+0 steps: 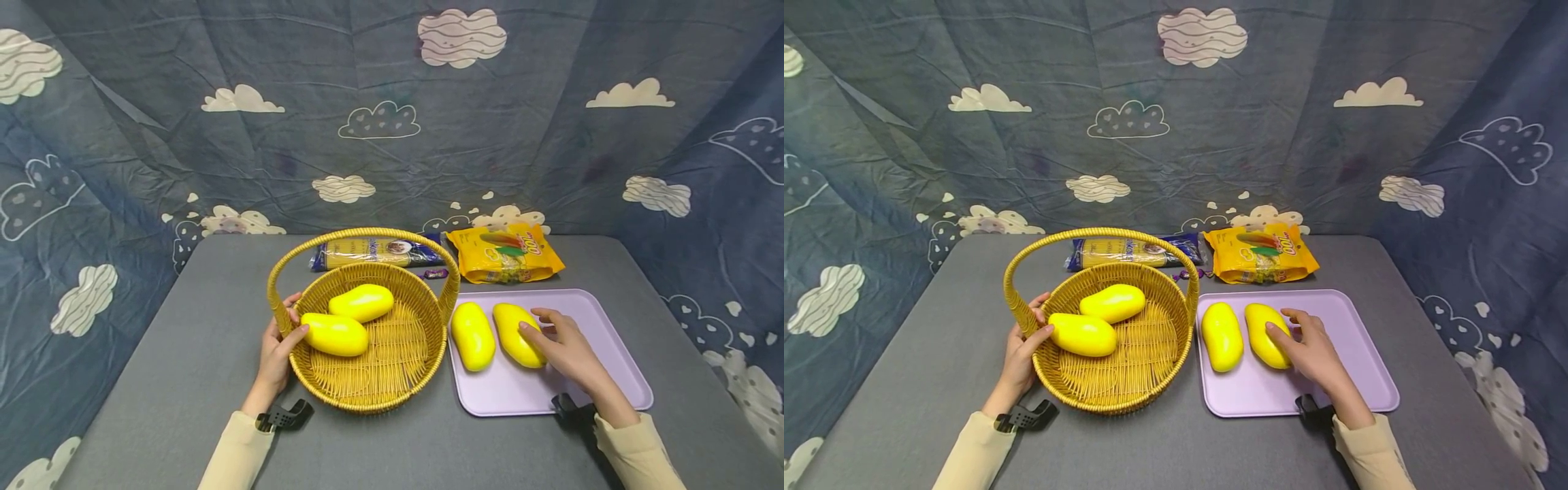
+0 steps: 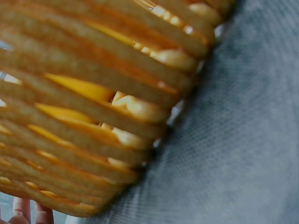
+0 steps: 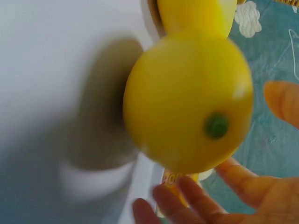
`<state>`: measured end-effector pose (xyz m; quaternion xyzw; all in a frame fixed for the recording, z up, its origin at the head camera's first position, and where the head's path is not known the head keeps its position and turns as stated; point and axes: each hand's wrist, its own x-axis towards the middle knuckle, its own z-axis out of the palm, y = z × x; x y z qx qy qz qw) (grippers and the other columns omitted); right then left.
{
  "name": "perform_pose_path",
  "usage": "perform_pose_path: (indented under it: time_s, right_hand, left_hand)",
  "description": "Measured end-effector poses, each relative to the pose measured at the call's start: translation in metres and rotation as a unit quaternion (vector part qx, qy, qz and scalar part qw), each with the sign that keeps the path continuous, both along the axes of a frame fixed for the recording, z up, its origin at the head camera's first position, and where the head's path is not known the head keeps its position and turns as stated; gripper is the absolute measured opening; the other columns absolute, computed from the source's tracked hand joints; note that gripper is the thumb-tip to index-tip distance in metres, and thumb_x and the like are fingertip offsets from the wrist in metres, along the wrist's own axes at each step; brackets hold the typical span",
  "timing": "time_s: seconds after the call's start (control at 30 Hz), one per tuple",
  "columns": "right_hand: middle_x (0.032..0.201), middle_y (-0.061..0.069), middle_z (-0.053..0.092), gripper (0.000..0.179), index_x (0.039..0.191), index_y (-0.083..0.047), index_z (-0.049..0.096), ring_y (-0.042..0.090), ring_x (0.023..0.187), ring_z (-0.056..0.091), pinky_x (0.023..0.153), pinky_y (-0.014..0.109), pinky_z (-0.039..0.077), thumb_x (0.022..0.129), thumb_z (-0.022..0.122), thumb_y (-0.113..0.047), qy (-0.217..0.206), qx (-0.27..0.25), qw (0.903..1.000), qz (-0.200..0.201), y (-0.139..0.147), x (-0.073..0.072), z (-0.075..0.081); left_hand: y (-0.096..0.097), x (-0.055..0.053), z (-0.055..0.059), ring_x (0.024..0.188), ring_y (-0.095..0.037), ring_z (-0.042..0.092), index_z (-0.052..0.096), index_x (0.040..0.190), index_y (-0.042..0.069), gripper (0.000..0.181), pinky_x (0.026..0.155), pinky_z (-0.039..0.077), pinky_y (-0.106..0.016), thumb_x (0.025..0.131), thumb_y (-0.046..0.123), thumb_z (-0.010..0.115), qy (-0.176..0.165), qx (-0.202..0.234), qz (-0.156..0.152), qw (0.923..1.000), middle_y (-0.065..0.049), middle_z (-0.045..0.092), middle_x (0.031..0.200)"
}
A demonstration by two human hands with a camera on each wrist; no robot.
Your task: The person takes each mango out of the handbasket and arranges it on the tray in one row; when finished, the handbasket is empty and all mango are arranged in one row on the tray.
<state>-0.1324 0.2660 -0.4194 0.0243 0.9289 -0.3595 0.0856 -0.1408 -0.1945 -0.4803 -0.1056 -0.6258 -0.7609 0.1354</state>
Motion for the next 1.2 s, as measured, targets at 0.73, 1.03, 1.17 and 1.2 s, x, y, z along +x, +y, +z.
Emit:
perform_pose_path:
  time_s: [0.73,1.03,1.17,1.2]
  right_hand:
    - [0.108,0.01,0.064,0.035,0.106,-0.002,0.067,0.009,0.102,0.054,0.081,0.018,0.043,0.076,0.069,0.015,0.346,-0.141,0.9218,0.102,-0.055,0.031,0.022]
    - [0.096,0.007,0.066,0.028,0.1,0.0,0.066,0.017,0.09,0.057,0.078,0.025,0.045,0.076,0.068,0.015,0.336,-0.179,0.9046,0.192,-0.105,0.039,0.061]
    - [0.097,0.002,0.065,0.028,0.102,-0.005,0.067,0.015,0.09,0.058,0.077,0.028,0.046,0.078,0.069,0.01,0.33,-0.186,0.8931,0.243,-0.122,0.03,0.062]
    - [0.098,0.0,0.065,0.028,0.104,-0.008,0.067,0.014,0.088,0.058,0.074,0.028,0.047,0.08,0.07,0.007,0.33,-0.182,0.8904,0.255,-0.126,0.026,0.061]
  left_hand:
    - [0.002,-0.001,0.001,0.129,-0.026,0.033,0.038,0.096,-0.012,0.02,0.105,0.027,-0.028,0.086,-0.008,0.056,0.002,0.002,-0.001,1.0,-0.017,0.04,0.14]
    - [0.001,-0.001,0.001,0.131,-0.026,0.032,0.037,0.096,-0.013,0.022,0.106,0.027,-0.028,0.086,-0.007,0.056,0.001,0.009,-0.001,1.0,-0.017,0.038,0.141]
    - [0.001,-0.001,0.0,0.131,-0.026,0.032,0.037,0.096,-0.013,0.022,0.106,0.027,-0.029,0.086,-0.007,0.056,0.0,0.008,0.0,1.0,-0.017,0.039,0.141]
    - [0.001,-0.001,0.0,0.131,-0.026,0.032,0.037,0.096,-0.013,0.022,0.106,0.027,-0.029,0.086,-0.007,0.056,-0.001,0.008,0.0,1.0,-0.017,0.039,0.141]
